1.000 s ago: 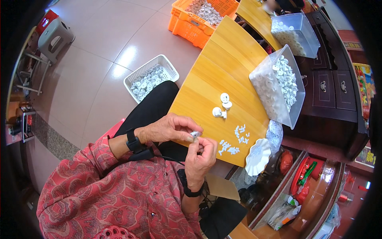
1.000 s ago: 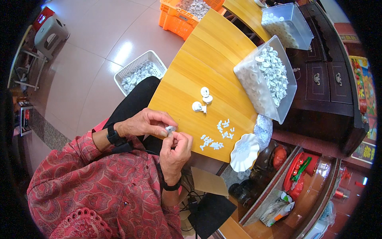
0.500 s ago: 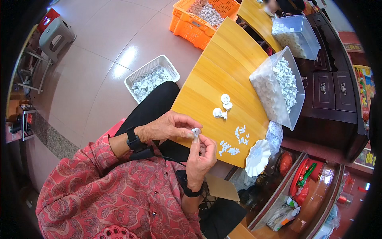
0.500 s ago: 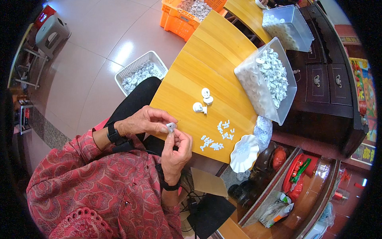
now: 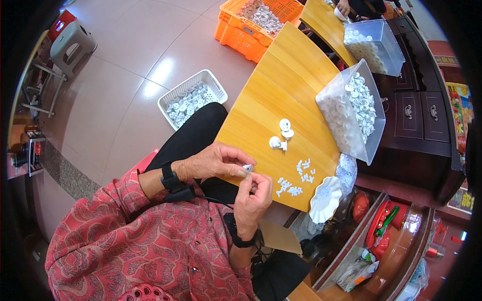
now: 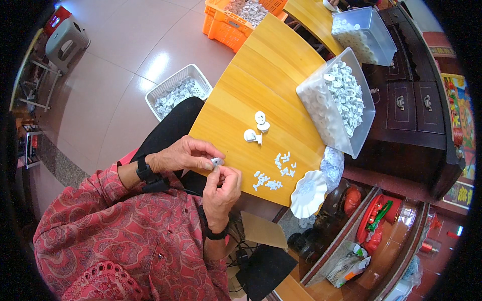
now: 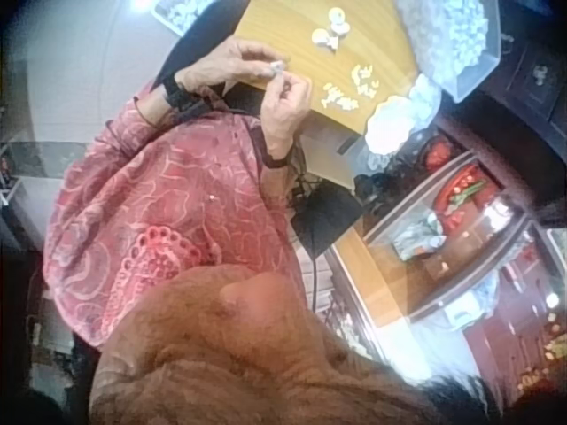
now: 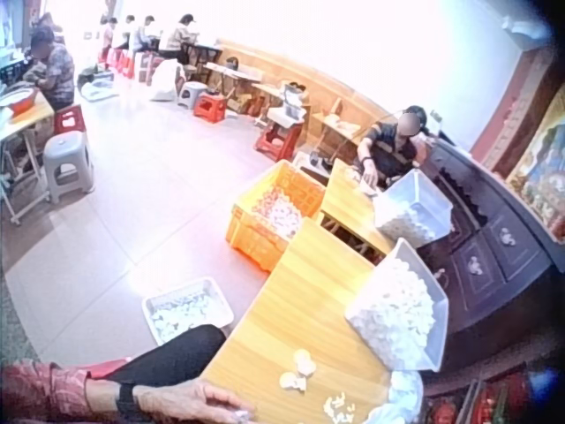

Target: Manually assemble small white plastic shoe components by pressing them together.

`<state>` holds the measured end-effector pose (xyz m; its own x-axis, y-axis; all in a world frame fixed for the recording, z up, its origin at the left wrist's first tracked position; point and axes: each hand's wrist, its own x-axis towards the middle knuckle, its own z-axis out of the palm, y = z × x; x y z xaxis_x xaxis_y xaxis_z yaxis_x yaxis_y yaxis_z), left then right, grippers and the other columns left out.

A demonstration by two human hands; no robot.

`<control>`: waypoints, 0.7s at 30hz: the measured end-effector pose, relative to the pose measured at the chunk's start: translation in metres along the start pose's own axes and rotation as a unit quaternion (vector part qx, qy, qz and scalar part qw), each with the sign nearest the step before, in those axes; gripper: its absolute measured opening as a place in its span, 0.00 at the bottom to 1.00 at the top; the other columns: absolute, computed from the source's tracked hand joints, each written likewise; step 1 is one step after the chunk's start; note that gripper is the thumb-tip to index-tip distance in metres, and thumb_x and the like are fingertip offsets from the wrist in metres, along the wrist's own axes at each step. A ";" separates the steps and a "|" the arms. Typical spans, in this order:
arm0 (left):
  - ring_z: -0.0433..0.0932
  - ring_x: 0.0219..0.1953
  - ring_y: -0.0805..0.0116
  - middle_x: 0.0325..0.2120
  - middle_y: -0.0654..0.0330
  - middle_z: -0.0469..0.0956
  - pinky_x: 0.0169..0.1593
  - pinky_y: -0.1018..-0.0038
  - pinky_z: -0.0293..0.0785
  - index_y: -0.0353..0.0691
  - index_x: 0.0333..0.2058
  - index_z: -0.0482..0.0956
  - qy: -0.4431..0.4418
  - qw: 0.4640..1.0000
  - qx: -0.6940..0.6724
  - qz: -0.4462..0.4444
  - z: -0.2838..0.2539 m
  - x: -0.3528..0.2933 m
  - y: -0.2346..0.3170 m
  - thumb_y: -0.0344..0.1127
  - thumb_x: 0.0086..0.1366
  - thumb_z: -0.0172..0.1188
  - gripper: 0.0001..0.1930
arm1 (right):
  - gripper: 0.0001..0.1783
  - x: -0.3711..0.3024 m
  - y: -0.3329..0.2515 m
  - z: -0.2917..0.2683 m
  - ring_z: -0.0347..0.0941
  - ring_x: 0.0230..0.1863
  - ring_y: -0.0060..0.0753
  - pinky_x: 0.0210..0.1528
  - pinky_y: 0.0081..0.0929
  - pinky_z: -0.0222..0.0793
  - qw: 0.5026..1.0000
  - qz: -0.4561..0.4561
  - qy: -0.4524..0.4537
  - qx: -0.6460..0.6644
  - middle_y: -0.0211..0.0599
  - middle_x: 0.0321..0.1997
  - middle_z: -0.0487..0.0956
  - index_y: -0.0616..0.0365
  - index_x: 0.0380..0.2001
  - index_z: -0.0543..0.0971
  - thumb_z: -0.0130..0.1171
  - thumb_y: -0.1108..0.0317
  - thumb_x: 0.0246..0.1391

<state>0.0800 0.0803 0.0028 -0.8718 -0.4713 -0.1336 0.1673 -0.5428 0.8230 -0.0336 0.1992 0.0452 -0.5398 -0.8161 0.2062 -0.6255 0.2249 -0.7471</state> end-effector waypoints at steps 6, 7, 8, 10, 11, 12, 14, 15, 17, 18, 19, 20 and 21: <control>0.77 0.45 0.79 0.42 0.64 0.81 0.51 0.80 0.74 0.34 0.51 0.79 0.008 1.000 -0.009 0.000 -0.003 0.000 -0.001 0.30 0.65 0.63 0.16 | 0.05 -0.001 0.007 0.006 0.71 0.29 0.35 0.29 0.32 0.68 1.000 -0.002 0.004 0.009 0.41 0.32 0.74 0.63 0.33 0.74 0.60 0.74 0.58; 0.77 0.45 0.79 0.42 0.64 0.81 0.51 0.80 0.74 0.34 0.51 0.79 0.011 1.000 -0.009 -0.003 -0.004 0.000 0.000 0.30 0.66 0.63 0.16 | 0.05 -0.003 0.009 0.007 0.71 0.29 0.33 0.30 0.30 0.68 0.998 0.032 0.002 0.047 0.40 0.32 0.74 0.64 0.33 0.75 0.59 0.74 0.58; 0.77 0.45 0.79 0.42 0.64 0.81 0.51 0.80 0.74 0.34 0.51 0.79 0.011 1.000 -0.009 -0.002 -0.004 0.000 0.000 0.30 0.66 0.63 0.16 | 0.06 -0.004 0.010 0.007 0.70 0.28 0.30 0.30 0.29 0.67 0.994 0.065 -0.001 0.085 0.39 0.32 0.74 0.64 0.33 0.75 0.59 0.73 0.59; 0.77 0.44 0.80 0.42 0.64 0.81 0.51 0.80 0.75 0.34 0.51 0.79 0.007 1.000 -0.030 -0.003 -0.005 -0.002 0.001 0.31 0.65 0.64 0.16 | 0.06 -0.006 0.010 0.007 0.70 0.29 0.27 0.30 0.27 0.67 0.988 0.099 -0.008 0.122 0.37 0.32 0.74 0.65 0.33 0.75 0.59 0.73 0.60; 0.77 0.44 0.80 0.42 0.64 0.81 0.51 0.80 0.75 0.34 0.51 0.79 0.009 1.000 -0.029 -0.002 -0.005 -0.002 0.002 0.31 0.65 0.64 0.16 | 0.06 -0.006 0.010 0.006 0.69 0.29 0.24 0.30 0.25 0.67 0.978 0.133 -0.016 0.158 0.35 0.32 0.74 0.65 0.33 0.75 0.59 0.72 0.60; 0.77 0.43 0.80 0.41 0.64 0.82 0.49 0.81 0.74 0.35 0.51 0.80 0.007 1.000 0.002 0.008 -0.005 -0.003 0.002 0.31 0.64 0.65 0.17 | 0.06 -0.007 0.011 0.006 0.69 0.29 0.24 0.30 0.25 0.67 0.978 0.132 -0.017 0.159 0.35 0.32 0.74 0.65 0.33 0.75 0.59 0.72 0.60; 0.77 0.43 0.81 0.40 0.64 0.82 0.48 0.81 0.74 0.35 0.50 0.80 0.004 0.999 0.035 0.019 -0.006 -0.002 0.004 0.32 0.63 0.66 0.17 | 0.07 -0.008 0.015 0.007 0.69 0.30 0.21 0.31 0.21 0.67 0.979 0.129 -0.017 0.158 0.32 0.32 0.73 0.65 0.33 0.75 0.59 0.72 0.61; 0.77 0.42 0.81 0.40 0.64 0.82 0.48 0.82 0.74 0.35 0.50 0.80 0.003 0.999 0.048 0.010 -0.007 -0.002 0.006 0.31 0.63 0.66 0.17 | 0.07 -0.008 0.016 0.008 0.69 0.30 0.21 0.31 0.21 0.67 0.979 0.128 -0.016 0.159 0.32 0.32 0.73 0.65 0.33 0.75 0.59 0.72 0.61; 0.77 0.42 0.81 0.39 0.64 0.82 0.47 0.82 0.74 0.35 0.49 0.81 -0.006 0.998 0.060 0.001 -0.006 0.000 0.010 0.31 0.63 0.66 0.16 | 0.07 -0.008 0.016 0.008 0.70 0.30 0.21 0.33 0.21 0.69 0.973 0.141 -0.003 0.181 0.34 0.32 0.74 0.65 0.33 0.76 0.60 0.71 0.60; 0.77 0.42 0.81 0.39 0.64 0.82 0.47 0.81 0.74 0.35 0.50 0.80 0.007 0.997 0.077 0.004 -0.008 0.000 0.014 0.31 0.63 0.66 0.16 | 0.07 -0.008 0.016 0.008 0.70 0.30 0.21 0.33 0.21 0.69 0.974 0.142 0.003 0.179 0.34 0.32 0.74 0.65 0.33 0.76 0.60 0.71 0.60; 0.77 0.42 0.81 0.39 0.65 0.82 0.46 0.81 0.74 0.35 0.50 0.80 0.017 0.995 0.094 0.007 -0.010 0.000 0.017 0.31 0.63 0.65 0.16 | 0.07 -0.007 0.016 0.008 0.71 0.30 0.21 0.33 0.22 0.70 0.974 0.146 0.003 0.171 0.34 0.32 0.75 0.65 0.33 0.76 0.61 0.71 0.60; 0.78 0.41 0.80 0.39 0.64 0.82 0.45 0.80 0.75 0.35 0.50 0.80 0.047 0.993 0.103 0.026 -0.015 0.000 0.016 0.30 0.63 0.64 0.16 | 0.07 -0.007 0.017 0.007 0.72 0.30 0.21 0.34 0.22 0.71 0.975 0.151 0.004 0.161 0.34 0.32 0.76 0.66 0.33 0.77 0.61 0.71 0.60; 0.78 0.40 0.79 0.39 0.64 0.82 0.45 0.79 0.75 0.34 0.49 0.80 0.073 0.994 0.074 0.036 -0.021 0.000 0.020 0.30 0.64 0.64 0.16 | 0.07 -0.007 0.018 0.007 0.74 0.30 0.22 0.33 0.23 0.72 0.972 0.161 0.004 0.169 0.35 0.32 0.77 0.65 0.34 0.77 0.62 0.71 0.59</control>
<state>0.0932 0.0552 0.0081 -0.7818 -0.6072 -0.1418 0.1473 -0.4009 0.9042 -0.0372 0.2054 0.0256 -0.6828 -0.7274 -0.0681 -0.2040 0.2793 -0.9383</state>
